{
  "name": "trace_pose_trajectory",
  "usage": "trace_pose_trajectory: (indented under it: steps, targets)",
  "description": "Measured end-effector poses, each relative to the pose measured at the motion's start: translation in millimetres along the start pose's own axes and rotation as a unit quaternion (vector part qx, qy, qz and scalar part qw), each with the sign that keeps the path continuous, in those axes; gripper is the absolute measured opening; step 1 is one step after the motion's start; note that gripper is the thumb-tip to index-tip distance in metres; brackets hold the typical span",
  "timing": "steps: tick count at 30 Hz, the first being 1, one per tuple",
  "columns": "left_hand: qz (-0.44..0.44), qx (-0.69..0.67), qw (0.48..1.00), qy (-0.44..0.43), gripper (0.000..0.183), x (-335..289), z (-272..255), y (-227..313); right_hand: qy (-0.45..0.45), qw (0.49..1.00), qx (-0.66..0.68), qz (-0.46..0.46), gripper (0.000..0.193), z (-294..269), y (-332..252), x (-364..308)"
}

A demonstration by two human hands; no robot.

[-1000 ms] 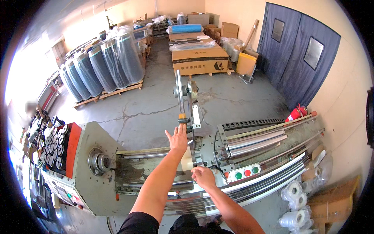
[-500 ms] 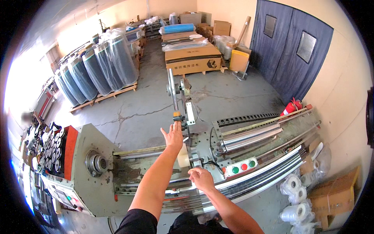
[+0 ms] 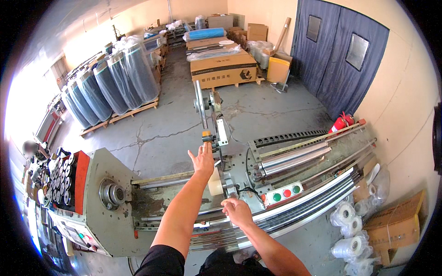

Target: The person interacts with a control panel, threads material through a machine, and places rods onto the machine bed.

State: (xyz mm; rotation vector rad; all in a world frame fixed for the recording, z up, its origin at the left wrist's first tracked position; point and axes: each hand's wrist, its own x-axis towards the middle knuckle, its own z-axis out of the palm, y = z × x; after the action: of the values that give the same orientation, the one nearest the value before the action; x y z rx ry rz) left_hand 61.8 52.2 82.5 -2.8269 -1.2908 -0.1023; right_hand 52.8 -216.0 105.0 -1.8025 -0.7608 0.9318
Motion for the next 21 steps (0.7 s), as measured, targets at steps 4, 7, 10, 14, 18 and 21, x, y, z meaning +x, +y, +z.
trace_pose_trajectory:
  steps: [4, 7, 10, 14, 18, 21]
  targets:
    - [0.004, -0.011, 1.000, 0.011, 0.072, 0, 3, -1, 0.001, 1.000, 0.005, -0.001, 0.029, 1, 3, -2]
    - [0.002, 0.003, 1.000, -0.003, 0.068, -1, 4, -2, 0.003, 1.000, -0.002, -0.006, 0.028, 2, 3, -5]
    - [0.004, 0.007, 1.000, -0.007, 0.065, -1, 4, 0, 0.008, 1.000, 0.003, -0.008, 0.028, 0, -3, -10]
    - [0.006, 0.002, 1.000, -0.002, 0.062, -2, 6, 0, 0.009, 1.000, 0.016, -0.011, 0.027, -1, -4, -16]
    - [0.006, 0.009, 1.000, 0.006, 0.061, -2, 14, -2, 0.009, 1.000, 0.022, -0.015, 0.028, 0, -6, -25]
    - [0.007, 0.006, 1.000, 0.004, 0.061, -3, 11, 1, 0.022, 0.999, 0.025, -0.026, 0.027, 0, -3, -31]
